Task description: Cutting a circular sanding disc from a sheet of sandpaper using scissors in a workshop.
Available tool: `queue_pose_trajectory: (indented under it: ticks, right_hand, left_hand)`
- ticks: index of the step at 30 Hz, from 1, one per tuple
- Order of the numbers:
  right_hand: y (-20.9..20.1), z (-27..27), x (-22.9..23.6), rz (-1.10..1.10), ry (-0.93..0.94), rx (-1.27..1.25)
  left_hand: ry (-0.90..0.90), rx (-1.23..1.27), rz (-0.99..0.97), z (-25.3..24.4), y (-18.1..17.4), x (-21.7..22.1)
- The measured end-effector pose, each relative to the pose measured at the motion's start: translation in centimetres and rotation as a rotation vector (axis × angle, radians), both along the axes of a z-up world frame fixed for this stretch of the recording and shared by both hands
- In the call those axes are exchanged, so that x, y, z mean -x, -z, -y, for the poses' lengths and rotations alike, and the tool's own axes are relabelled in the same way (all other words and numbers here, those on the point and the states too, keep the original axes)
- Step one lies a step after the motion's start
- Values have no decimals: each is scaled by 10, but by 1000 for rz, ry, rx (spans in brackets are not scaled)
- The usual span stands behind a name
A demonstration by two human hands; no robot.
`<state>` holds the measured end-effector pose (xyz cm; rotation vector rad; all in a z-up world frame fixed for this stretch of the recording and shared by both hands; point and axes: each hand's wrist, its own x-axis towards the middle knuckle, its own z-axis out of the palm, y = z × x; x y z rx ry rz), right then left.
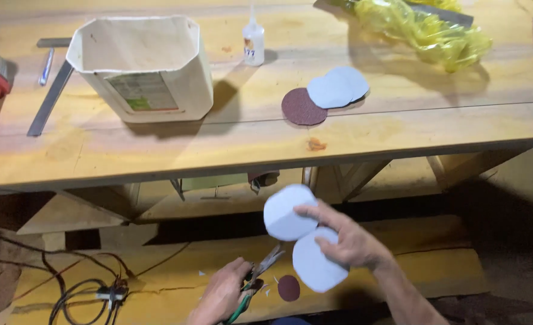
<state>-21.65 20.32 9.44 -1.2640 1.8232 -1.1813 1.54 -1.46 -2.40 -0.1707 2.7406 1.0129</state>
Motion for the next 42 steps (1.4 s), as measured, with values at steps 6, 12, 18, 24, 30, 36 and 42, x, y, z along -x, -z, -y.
queue_pose_trajectory:
  ticks: [6, 12, 18, 24, 30, 36, 42]
  right_hand:
    - [-56, 30, 5, -12, 79, 80]
    - [-29, 42, -47, -57, -296, 215]
    - [-29, 17, -49, 164, -1, -20]
    - [-22, 39, -54, 317, 392, 245]
    - [-15, 46, -46, 346, 321, 480]
    - [5, 26, 155, -1277, 429, 58]
    - [-72, 61, 237, -452, 812, -546]
  left_hand:
    - [-335, -406, -186, -8, -33, 12]
    - [-631, -1247, -688, -13, -63, 32]
    - [-1211, -692, -691, 20, -21, 12]
    - [-635, -863, -456, -34, -75, 43]
    - [-509, -968, -605, -20, -103, 68]
    - [-436, -683, -668, 31, -152, 143]
    - [-394, -860, -764, 47, -226, 276]
